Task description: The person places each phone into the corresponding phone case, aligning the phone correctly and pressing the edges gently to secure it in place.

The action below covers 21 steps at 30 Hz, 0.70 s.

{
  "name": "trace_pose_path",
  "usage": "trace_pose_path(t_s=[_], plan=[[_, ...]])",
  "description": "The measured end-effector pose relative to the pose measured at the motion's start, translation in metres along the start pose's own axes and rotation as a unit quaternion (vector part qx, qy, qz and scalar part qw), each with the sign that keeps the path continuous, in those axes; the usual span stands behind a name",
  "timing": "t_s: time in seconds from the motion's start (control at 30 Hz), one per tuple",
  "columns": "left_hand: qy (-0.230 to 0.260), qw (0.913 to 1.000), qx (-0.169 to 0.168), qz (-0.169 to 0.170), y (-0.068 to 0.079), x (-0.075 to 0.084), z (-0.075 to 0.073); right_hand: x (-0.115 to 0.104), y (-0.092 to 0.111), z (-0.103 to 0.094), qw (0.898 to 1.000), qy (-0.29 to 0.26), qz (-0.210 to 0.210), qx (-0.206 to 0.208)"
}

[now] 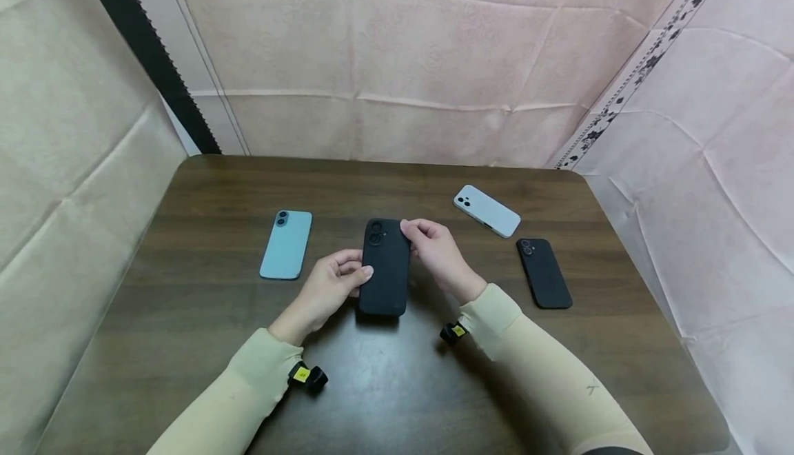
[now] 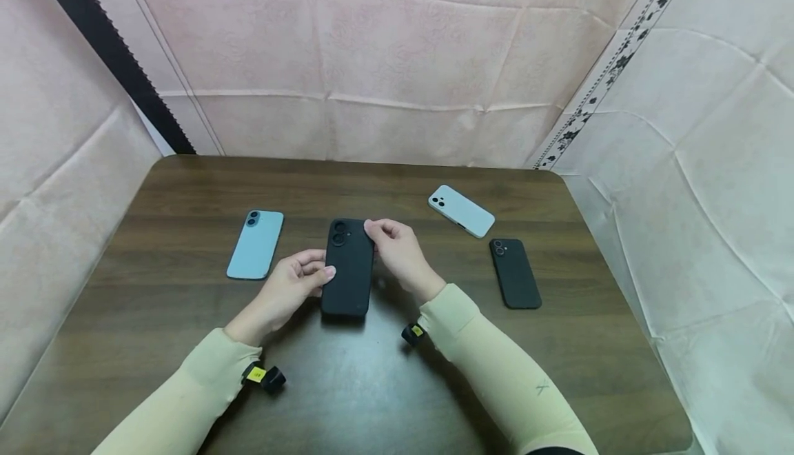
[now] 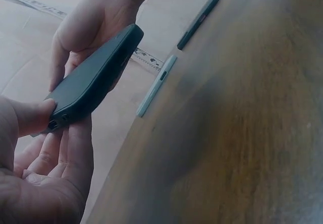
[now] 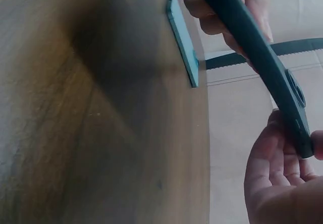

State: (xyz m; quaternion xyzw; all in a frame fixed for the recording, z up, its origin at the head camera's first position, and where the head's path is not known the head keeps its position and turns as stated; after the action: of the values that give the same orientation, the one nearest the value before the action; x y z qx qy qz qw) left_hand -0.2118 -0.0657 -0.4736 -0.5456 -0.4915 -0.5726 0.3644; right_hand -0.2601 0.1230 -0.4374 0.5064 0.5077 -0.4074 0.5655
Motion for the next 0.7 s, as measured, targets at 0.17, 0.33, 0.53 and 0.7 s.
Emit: trace_pose_path(t_s=[0.17,0.33,0.53,0.7], plan=[[0.017,0.9997,0.013,0.007,-0.001,0.001,-0.004,0.004,0.008,0.008,0.998,0.004,0.015,-0.056],[0.034,0.9990,0.025,0.017,-0.003,0.002,-0.009,0.009,0.015,0.012,0.995,-0.012,0.033,-0.091],[0.028,0.9991,0.030,0.008,-0.003,0.000,-0.011,0.012,0.016,0.013,0.993,-0.025,0.037,-0.107],[0.030,0.9990,0.031,0.008,-0.002,0.001,-0.010,0.014,0.015,0.013,0.993,-0.029,0.038,-0.109]])
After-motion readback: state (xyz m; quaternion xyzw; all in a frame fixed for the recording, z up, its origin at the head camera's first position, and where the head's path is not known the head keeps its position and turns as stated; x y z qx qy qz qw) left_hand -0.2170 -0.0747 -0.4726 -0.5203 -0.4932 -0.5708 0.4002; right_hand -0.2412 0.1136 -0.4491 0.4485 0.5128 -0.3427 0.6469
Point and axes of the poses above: each hand's wrist, its own y-axis away from the middle knuckle, its own z-axis out of the palm, x = y × z, the point moved 6 cm from there along -y, towards the middle knuckle, and after that the axes turned 6 degrees about -y, right-handed, at the moved point
